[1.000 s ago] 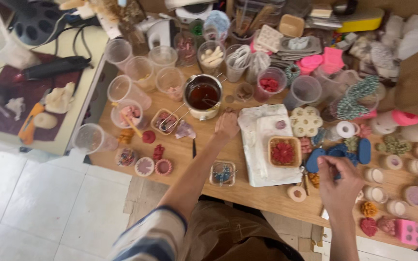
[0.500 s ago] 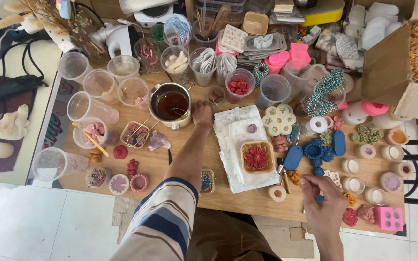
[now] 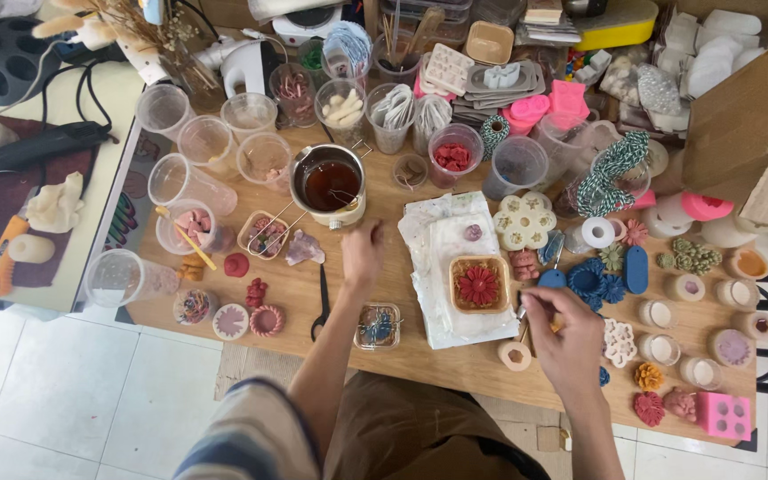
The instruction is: The person takes a small plastic storage container, places custom decorative soap or candle elements into it by hand, positions protective sheets over the item, and finishes the packaging.
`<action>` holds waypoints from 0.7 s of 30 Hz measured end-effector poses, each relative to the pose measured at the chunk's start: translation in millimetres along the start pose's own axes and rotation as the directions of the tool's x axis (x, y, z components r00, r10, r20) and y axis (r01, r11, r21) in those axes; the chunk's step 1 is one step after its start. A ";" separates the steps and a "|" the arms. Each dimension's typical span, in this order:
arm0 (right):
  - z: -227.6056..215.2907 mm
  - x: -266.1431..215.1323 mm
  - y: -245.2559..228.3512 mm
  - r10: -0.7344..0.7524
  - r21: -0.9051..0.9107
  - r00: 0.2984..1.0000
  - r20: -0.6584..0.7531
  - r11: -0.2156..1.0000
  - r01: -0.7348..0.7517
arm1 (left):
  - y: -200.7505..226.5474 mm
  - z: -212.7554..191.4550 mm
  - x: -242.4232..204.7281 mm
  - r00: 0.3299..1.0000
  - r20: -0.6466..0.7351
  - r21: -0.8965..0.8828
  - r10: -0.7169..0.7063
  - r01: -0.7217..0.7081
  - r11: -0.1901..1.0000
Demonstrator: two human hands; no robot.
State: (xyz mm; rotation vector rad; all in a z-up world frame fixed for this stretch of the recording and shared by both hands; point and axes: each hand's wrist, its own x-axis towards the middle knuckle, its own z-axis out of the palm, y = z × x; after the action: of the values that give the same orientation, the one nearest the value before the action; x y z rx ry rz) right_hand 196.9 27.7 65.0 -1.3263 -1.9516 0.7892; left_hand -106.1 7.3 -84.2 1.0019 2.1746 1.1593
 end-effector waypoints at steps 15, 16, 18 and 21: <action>33.8 27.4 66.7 0.210 0.519 0.845 0.493 0.708 -0.479 | 121.2 7.2 -115.7 0.850 0.098 -0.096 0.518 -0.510 0.855; 37.8 28.1 71.3 0.204 0.474 0.891 0.405 0.787 -0.395 | 116.5 11.7 -112.7 0.878 0.128 -0.043 0.460 -0.459 0.887; 40.5 27.3 75.4 0.188 0.417 0.930 0.316 0.853 -0.314 | 104.7 20.0 -109.0 0.904 0.157 0.015 0.399 -0.406 0.914; 46.3 31.0 69.3 0.211 0.148 0.929 0.303 0.953 -0.265 | 88.6 30.9 -106.2 0.922 0.207 0.057 0.326 -0.344 0.937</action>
State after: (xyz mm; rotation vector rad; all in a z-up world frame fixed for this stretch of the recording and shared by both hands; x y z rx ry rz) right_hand 190.6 72.7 -11.5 -1.4141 -1.8903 1.3144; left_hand 14.4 -27.3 -18.2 1.5101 1.9645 1.0581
